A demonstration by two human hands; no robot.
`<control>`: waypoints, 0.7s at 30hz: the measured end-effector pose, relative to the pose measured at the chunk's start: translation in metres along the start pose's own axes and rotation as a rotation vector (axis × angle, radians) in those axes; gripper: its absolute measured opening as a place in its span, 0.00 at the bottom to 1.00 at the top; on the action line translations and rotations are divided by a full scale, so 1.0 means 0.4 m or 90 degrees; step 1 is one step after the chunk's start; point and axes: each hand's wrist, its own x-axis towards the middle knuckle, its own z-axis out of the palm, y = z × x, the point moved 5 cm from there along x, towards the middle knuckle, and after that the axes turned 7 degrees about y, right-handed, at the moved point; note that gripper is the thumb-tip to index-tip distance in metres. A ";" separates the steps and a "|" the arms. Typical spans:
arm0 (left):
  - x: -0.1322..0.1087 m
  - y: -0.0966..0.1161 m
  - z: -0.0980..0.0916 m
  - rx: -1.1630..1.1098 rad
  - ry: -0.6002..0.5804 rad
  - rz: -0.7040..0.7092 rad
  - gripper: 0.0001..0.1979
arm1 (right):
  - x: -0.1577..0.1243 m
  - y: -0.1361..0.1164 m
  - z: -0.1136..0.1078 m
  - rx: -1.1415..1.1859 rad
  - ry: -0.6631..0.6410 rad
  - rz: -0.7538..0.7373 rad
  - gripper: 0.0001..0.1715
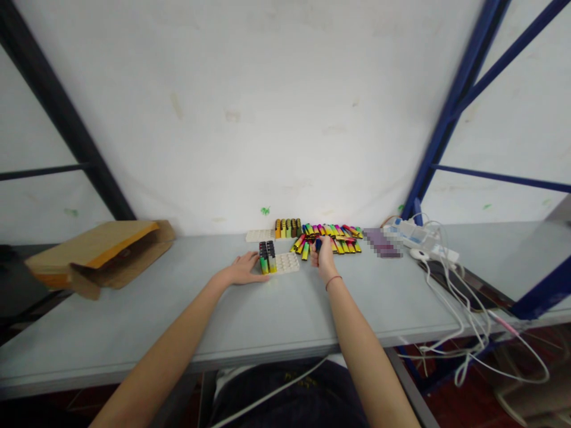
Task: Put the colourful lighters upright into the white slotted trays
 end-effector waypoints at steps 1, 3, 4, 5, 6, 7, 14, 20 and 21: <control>0.000 0.001 -0.001 0.001 0.000 0.001 0.49 | -0.003 -0.002 0.003 -0.001 0.002 -0.010 0.24; -0.001 0.002 -0.002 0.002 -0.001 0.003 0.49 | -0.007 -0.004 0.009 -0.004 -0.005 -0.021 0.25; -0.001 0.002 -0.002 0.004 0.000 0.003 0.49 | -0.009 -0.004 0.012 -0.003 -0.010 -0.020 0.26; -0.001 0.002 -0.003 0.004 0.001 0.003 0.49 | -0.011 -0.004 0.013 0.001 -0.015 -0.014 0.26; -0.001 0.002 -0.003 0.005 0.002 0.004 0.49 | -0.013 -0.004 0.014 0.006 -0.018 -0.007 0.26; -0.001 0.002 -0.002 0.005 0.003 0.005 0.49 | -0.014 -0.004 0.014 0.011 -0.020 0.003 0.25; -0.001 0.002 -0.002 0.011 0.000 0.002 0.49 | -0.007 -0.011 0.000 0.032 0.027 -0.013 0.24; 0.001 -0.001 0.002 0.005 0.001 0.001 0.50 | 0.009 -0.001 -0.005 -0.009 0.010 -0.048 0.24; 0.001 -0.001 0.002 0.005 0.002 0.002 0.50 | 0.011 -0.002 -0.004 -0.034 -0.004 -0.073 0.24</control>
